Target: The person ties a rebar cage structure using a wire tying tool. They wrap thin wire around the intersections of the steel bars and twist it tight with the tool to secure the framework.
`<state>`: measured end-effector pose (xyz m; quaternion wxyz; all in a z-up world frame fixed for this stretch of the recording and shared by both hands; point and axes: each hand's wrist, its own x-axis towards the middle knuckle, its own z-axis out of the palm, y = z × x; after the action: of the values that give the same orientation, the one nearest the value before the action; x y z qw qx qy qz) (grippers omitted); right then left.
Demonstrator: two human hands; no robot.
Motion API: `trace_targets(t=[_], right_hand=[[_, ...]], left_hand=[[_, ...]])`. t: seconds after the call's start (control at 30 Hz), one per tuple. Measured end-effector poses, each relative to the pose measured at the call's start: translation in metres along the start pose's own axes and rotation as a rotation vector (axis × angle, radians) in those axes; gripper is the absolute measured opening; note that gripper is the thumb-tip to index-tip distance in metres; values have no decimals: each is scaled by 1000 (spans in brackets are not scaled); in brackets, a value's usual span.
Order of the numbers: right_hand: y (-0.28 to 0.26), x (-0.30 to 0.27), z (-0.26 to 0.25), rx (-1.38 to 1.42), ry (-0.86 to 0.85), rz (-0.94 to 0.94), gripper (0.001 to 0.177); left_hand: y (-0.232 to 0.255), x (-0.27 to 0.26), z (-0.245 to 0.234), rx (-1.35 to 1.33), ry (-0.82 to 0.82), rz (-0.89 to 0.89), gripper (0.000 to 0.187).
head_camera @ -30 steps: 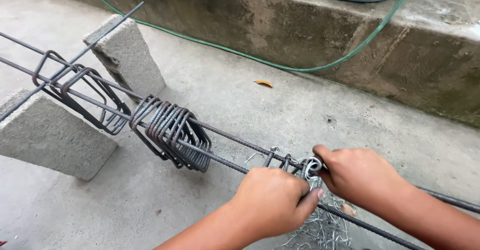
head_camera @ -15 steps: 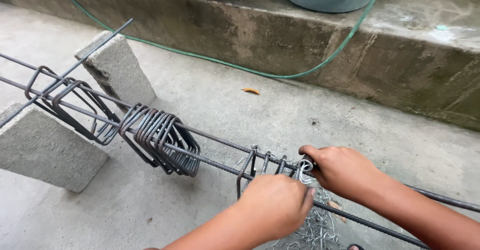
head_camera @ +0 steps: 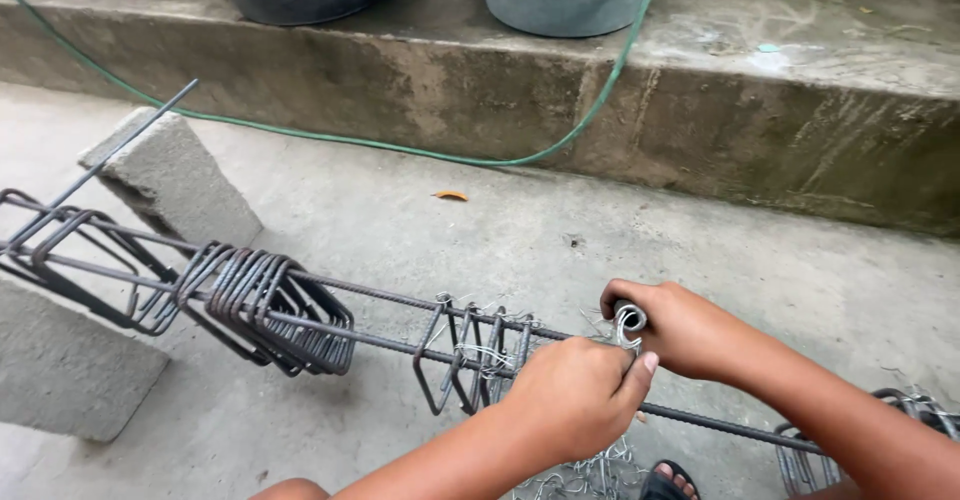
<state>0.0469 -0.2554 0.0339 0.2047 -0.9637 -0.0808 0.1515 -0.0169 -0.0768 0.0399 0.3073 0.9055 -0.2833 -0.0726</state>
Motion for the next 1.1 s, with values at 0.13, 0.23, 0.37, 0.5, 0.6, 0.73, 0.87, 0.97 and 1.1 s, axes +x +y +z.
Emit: trace_targets(t=[0.13, 0.23, 0.37, 0.5, 0.6, 0.73, 0.87, 0.97, 1.1], right_hand=[[18, -2, 1, -238, 184, -33, 36], [18, -2, -2, -323, 204, -43, 37], [22, 5, 2, -454, 262, -92, 31], [15, 10, 4, -521, 330, -152, 20], [7, 16, 6, -587, 384, -170, 17], [8, 28, 18, -624, 379, -223, 18], [18, 44, 49, -729, 447, -315, 11], [9, 49, 52, -732, 420, -322, 10], [0, 50, 45, -783, 359, -210, 10]], left_hand=[[1, 11, 6, 26, -25, -4, 55], [4, 16, 2, -50, -61, -51, 55], [3, 18, -2, -143, -104, -140, 55], [2, 16, -13, -309, -173, -293, 54], [-2, 14, -19, -440, -163, -363, 52], [-17, 10, -38, -494, -165, -457, 48], [-41, 1, -49, -376, -174, -459, 38], [-41, -11, -59, -225, -177, -399, 39], [-51, -19, -55, 99, -13, -176, 32]])
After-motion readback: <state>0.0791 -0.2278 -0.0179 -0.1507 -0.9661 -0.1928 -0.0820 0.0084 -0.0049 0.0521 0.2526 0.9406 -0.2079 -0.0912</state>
